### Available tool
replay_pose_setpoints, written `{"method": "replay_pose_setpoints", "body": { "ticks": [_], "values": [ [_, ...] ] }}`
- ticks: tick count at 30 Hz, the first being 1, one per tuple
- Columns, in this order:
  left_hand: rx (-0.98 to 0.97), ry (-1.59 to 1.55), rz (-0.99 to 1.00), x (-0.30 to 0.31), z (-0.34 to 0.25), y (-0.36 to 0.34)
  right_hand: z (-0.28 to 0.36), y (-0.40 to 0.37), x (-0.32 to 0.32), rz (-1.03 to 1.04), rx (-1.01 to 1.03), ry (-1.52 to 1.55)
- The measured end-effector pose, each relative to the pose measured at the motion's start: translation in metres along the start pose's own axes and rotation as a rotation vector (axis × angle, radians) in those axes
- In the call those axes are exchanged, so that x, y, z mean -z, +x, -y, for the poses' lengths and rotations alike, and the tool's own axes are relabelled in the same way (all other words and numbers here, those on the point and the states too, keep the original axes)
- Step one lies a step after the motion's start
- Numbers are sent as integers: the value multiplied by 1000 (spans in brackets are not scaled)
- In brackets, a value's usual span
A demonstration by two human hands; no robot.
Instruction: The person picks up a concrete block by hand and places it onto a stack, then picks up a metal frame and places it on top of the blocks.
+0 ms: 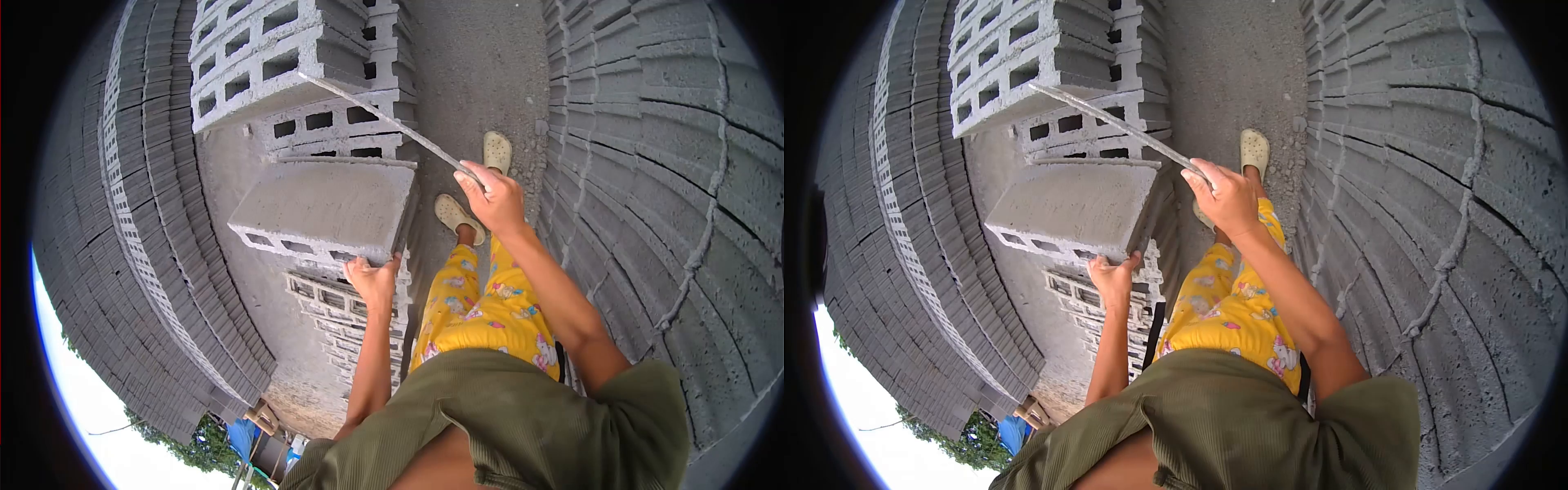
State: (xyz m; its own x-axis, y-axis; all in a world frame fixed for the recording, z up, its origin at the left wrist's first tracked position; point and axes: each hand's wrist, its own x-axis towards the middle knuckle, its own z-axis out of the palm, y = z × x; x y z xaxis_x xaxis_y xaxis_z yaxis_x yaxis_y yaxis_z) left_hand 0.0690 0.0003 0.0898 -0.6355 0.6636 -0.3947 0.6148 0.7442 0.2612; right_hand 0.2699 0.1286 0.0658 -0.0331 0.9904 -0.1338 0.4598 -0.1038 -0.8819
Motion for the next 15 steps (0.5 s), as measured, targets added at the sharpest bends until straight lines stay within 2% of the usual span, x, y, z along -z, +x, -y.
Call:
{"method": "replay_pose_setpoints", "body": {
  "ticks": [2,5,8,11,12,15],
  "values": [
    [58,104,67,11,-30,15,8,7,10,48,-58,-16],
    [-16,206,-42,7,-61,40,23,21,18,16,-63,12],
    [33,155,84,15,-98,64,37,39,29,-24,-26,25],
    [-30,126,2,14,-107,69,46,61,45,-15,-26,-17],
    [-97,120,-114,7,-102,69,48,68,48,-25,-6,-2],
    [-54,77,-81,10,-101,60,55,87,57,-58,40,35]
  ]
}}
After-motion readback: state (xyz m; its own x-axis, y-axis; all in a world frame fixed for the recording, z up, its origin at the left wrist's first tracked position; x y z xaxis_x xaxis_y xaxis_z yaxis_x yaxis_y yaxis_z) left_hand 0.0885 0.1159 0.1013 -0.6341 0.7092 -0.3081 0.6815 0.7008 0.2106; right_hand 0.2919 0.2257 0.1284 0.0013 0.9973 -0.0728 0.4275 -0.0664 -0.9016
